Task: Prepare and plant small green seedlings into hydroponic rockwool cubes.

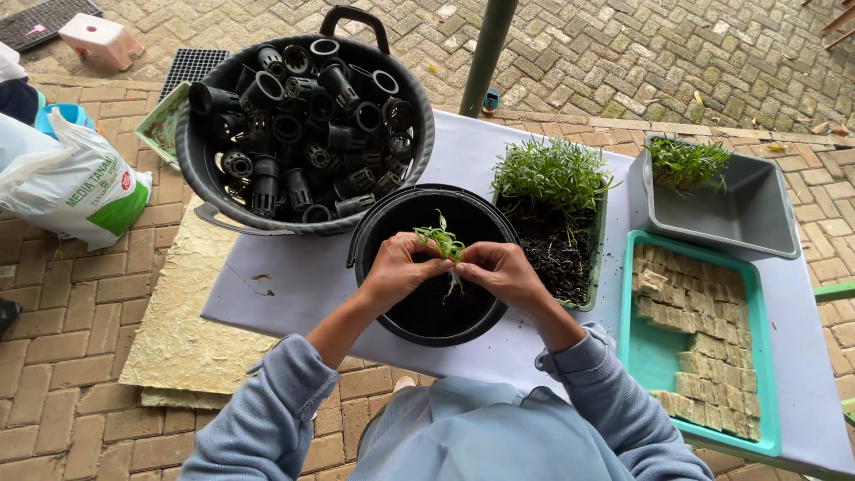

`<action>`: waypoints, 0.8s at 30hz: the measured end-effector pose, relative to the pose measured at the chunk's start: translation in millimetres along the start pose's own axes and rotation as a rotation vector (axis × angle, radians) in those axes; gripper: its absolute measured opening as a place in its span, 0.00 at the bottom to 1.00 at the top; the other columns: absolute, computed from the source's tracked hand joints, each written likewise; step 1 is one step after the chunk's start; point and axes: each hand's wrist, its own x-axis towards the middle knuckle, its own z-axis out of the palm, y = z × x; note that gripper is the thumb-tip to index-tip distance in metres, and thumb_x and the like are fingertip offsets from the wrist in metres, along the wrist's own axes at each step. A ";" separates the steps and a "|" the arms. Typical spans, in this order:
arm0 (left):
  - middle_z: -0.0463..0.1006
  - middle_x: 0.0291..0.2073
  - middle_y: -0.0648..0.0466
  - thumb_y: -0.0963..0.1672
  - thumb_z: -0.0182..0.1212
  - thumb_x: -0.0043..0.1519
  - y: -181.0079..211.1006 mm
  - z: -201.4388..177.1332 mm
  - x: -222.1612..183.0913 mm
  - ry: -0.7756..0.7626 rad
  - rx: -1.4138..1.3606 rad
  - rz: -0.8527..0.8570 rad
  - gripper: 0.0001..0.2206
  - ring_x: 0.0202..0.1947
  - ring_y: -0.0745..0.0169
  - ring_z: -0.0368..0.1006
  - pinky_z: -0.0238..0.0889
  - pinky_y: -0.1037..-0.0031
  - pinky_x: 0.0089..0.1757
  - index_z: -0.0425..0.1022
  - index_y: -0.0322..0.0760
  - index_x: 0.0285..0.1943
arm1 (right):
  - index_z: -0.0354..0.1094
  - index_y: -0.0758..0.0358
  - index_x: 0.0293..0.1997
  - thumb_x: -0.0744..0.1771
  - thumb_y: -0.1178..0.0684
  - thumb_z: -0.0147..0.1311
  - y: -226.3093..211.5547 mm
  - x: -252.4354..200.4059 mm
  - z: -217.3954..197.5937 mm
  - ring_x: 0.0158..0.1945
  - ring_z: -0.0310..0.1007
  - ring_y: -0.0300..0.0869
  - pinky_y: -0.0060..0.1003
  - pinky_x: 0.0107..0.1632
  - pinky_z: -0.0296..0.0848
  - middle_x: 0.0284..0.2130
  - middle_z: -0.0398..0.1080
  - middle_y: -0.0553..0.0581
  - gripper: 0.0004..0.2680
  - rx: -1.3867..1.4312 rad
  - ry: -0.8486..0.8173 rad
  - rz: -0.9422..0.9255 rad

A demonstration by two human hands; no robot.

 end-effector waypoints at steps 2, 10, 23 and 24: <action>0.83 0.35 0.55 0.44 0.75 0.53 -2.8 0.7 1.5 0.021 0.130 0.058 0.09 0.44 0.63 0.76 0.68 0.70 0.48 0.86 0.37 0.39 | 0.77 0.69 0.40 0.66 0.56 0.62 2.2 1.8 2.1 0.32 0.68 0.26 0.22 0.34 0.68 0.29 0.74 0.45 0.06 -0.032 0.024 -0.007; 0.84 0.38 0.55 0.47 0.74 0.54 -10.2 1.9 -0.3 0.039 0.215 0.207 0.10 0.52 0.59 0.72 0.64 0.63 0.53 0.86 0.39 0.39 | 0.75 0.71 0.39 0.68 0.57 0.59 1.7 6.5 8.7 0.31 0.64 0.27 0.25 0.33 0.66 0.27 0.72 0.46 0.05 -0.156 0.045 -0.030; 0.82 0.36 0.54 0.48 0.74 0.54 -13.7 -14.9 -6.8 0.099 0.197 0.080 0.11 0.49 0.62 0.72 0.69 0.69 0.45 0.86 0.37 0.38 | 0.75 0.67 0.36 0.65 0.51 0.60 -12.9 26.9 -2.4 0.24 0.63 0.36 0.35 0.29 0.65 0.20 0.68 0.53 0.08 -0.563 -0.347 0.008; 0.83 0.35 0.54 0.48 0.74 0.55 -13.4 -18.5 -6.4 0.126 0.195 0.101 0.10 0.48 0.62 0.72 0.69 0.70 0.47 0.87 0.38 0.38 | 0.75 0.66 0.35 0.64 0.50 0.60 -16.0 29.9 -2.9 0.23 0.65 0.39 0.37 0.30 0.67 0.19 0.69 0.55 0.08 -0.648 -0.412 0.004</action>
